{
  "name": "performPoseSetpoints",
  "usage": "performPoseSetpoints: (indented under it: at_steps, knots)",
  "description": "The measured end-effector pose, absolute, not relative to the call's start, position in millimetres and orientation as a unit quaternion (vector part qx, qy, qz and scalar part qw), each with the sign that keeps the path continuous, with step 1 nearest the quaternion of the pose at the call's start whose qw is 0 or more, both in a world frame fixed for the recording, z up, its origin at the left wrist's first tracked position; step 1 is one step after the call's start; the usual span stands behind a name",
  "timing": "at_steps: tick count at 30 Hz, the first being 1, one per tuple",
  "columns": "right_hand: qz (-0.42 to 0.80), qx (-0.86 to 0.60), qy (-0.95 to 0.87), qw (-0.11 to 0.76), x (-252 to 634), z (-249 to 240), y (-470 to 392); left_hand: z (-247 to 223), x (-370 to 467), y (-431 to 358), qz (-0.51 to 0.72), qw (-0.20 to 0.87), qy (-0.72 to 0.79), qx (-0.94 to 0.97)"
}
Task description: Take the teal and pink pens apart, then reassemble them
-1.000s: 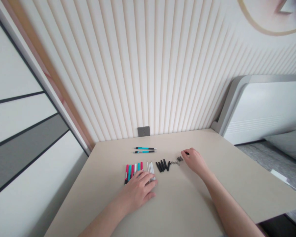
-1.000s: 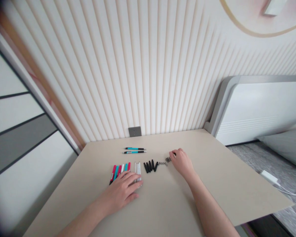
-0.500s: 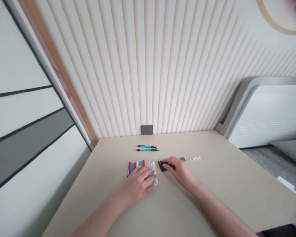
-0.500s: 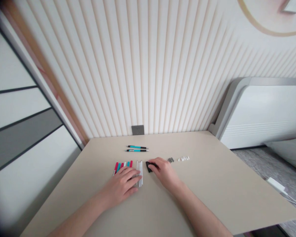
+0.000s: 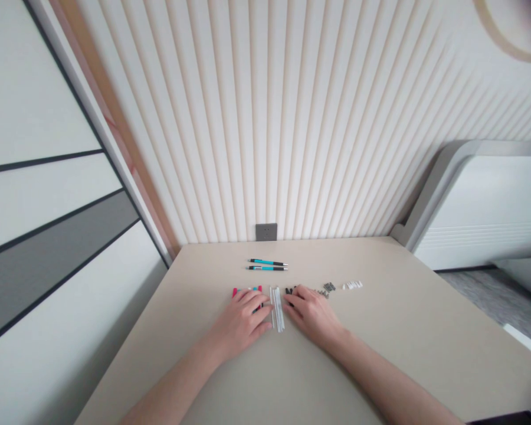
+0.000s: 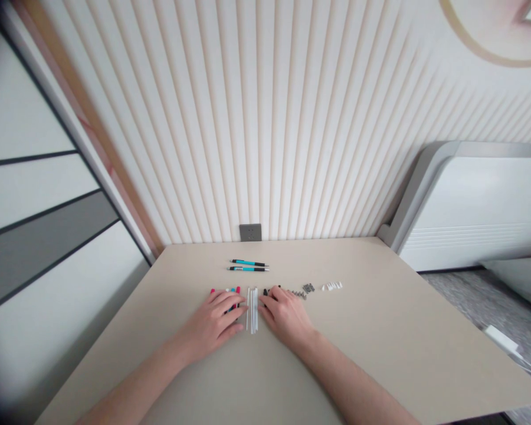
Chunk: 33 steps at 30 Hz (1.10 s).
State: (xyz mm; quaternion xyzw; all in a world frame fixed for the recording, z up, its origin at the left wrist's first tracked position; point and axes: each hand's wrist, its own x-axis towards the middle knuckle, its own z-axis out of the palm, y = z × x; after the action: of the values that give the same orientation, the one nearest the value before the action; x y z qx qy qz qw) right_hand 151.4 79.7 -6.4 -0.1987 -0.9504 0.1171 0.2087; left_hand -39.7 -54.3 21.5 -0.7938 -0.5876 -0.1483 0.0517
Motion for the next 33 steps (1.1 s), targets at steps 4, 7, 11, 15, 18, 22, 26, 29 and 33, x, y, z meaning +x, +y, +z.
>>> performPoseSetpoints:
  at_steps: [4,7,11,15,18,22,26,29,33]
  knots:
    - [0.074,-0.165,-0.965,0.19,151.6,-2.9,75.2,21.0,-55.6,-54.4,-0.15,0.076,-0.609,-0.775]
    - [0.06,-0.152,-0.969,0.186,151.5,-3.5,74.0,21.3,-67.1,-54.4,-0.158,0.081,-0.625,-0.76]
    - [0.049,-0.155,-0.97,0.181,149.7,-4.2,74.6,18.9,-76.3,-53.7,-0.183,0.081,-0.634,-0.747]
    - [0.06,-0.165,-0.968,0.179,149.1,-4.2,77.2,16.8,-80.7,-53.0,-0.196,0.07,-0.644,-0.737]
    - [0.077,-0.161,-0.967,0.18,150.0,-4.8,79.4,17.3,-83.3,-53.1,-0.212,0.062,-0.651,-0.726]
    - [0.089,-0.162,-0.965,0.188,150.9,-5.2,80.1,16.9,-86.2,-53.4,-0.219,0.049,-0.66,-0.716]
    - [0.076,-0.164,-0.965,0.19,150.2,-2.6,78.8,13.9,-87.6,-53.1,-0.236,0.049,-0.665,-0.707]
    - [0.06,-0.159,-0.967,0.19,148.8,-1.3,78.5,11.5,-88.7,-52.5,-0.243,0.046,-0.667,-0.703]
    - [0.045,-0.15,-0.968,0.196,147.7,-2.6,79.6,8.5,-91.3,-51.9,-0.254,0.044,-0.664,-0.701]
